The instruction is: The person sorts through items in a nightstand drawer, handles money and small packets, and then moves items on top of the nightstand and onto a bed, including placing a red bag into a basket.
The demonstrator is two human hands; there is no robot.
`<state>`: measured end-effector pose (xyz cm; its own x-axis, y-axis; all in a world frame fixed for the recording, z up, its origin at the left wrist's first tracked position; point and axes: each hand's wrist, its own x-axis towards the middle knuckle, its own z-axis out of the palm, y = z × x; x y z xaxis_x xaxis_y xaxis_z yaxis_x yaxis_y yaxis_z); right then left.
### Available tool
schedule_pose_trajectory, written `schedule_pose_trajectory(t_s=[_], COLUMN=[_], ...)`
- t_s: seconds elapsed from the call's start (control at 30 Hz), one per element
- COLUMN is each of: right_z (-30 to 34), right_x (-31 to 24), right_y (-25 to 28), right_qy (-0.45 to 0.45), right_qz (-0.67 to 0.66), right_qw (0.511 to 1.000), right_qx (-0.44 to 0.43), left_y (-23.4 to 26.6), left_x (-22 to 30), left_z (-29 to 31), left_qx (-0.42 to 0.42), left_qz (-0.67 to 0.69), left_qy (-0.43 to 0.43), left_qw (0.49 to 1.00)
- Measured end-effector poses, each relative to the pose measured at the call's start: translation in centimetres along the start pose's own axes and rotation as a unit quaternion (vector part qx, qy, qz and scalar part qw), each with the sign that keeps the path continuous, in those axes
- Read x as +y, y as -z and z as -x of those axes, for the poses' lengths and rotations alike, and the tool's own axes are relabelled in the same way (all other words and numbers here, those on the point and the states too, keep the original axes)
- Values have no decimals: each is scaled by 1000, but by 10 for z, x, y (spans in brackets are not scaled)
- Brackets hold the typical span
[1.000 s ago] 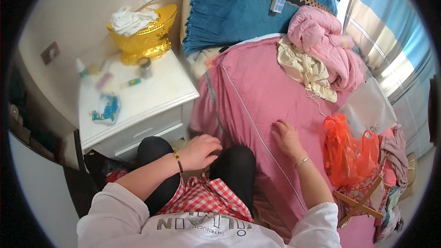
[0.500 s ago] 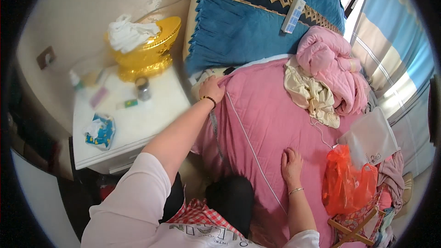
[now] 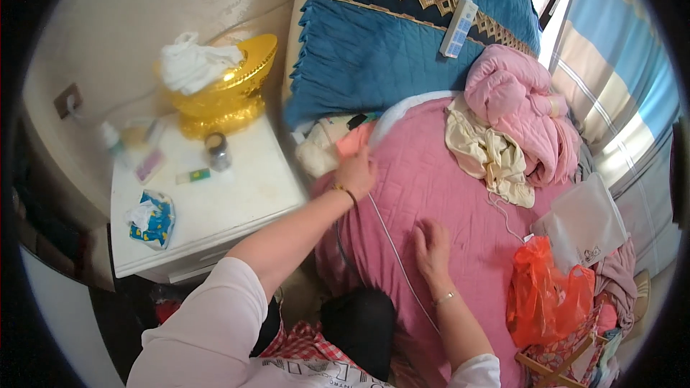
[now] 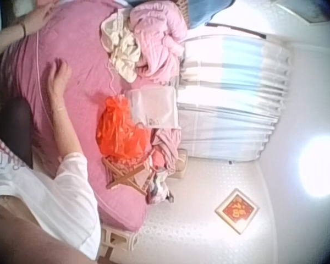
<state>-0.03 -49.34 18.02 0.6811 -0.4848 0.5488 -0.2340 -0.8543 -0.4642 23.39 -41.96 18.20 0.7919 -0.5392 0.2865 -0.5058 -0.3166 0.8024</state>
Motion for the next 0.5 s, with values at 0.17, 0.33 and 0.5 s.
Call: schedule_pose_trajectory(t_s=[0.17, 0.33, 0.5], right_z=[-91, -139, -129], right_x=[-43, -28, -15], right_y=[-56, -91, -92], right_qy=[-171, -227, -207], right_qz=[-193, 6, 17], right_qw=[966, 974, 977], right_qx=[-9, -22, -41], left_y=[-17, -3, 11], left_x=[9, 7, -9], left_z=[51, 43, -2], left_qx=[119, -89, 175], left_qz=[-123, -25, -66], left_qy=[-294, -214, -164], left_qw=[940, 972, 969])
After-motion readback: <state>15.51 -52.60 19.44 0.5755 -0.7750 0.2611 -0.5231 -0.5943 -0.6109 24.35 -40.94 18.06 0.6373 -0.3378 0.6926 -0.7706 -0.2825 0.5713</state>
